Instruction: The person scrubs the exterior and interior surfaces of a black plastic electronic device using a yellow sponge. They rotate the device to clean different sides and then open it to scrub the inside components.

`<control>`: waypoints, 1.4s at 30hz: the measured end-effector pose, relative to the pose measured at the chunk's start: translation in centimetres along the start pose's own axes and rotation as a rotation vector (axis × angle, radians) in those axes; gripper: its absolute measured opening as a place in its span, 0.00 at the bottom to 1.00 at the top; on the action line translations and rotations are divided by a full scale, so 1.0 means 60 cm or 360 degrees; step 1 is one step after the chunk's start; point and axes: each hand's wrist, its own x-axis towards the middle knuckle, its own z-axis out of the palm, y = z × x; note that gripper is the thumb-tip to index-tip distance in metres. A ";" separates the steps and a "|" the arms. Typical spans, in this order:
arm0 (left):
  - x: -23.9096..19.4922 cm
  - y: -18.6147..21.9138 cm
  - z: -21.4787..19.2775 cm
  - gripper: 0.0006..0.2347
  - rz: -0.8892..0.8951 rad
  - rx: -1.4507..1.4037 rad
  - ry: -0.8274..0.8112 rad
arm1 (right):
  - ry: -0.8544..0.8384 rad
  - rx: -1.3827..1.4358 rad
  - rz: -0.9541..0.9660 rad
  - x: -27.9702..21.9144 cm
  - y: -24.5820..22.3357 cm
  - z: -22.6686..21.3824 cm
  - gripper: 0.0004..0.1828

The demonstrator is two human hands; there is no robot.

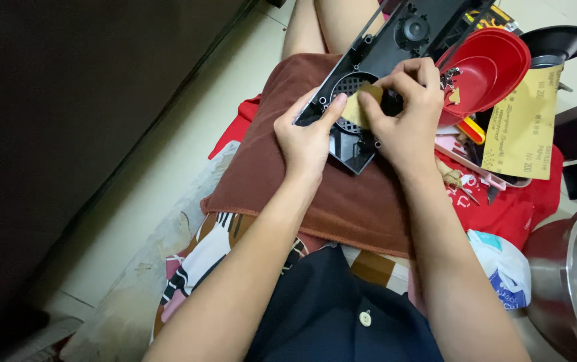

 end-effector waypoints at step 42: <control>-0.011 0.029 0.004 0.12 -0.0106 0.0039 0.0046 | -0.0023 0.0020 0.0014 0.001 -0.003 -0.005 0.05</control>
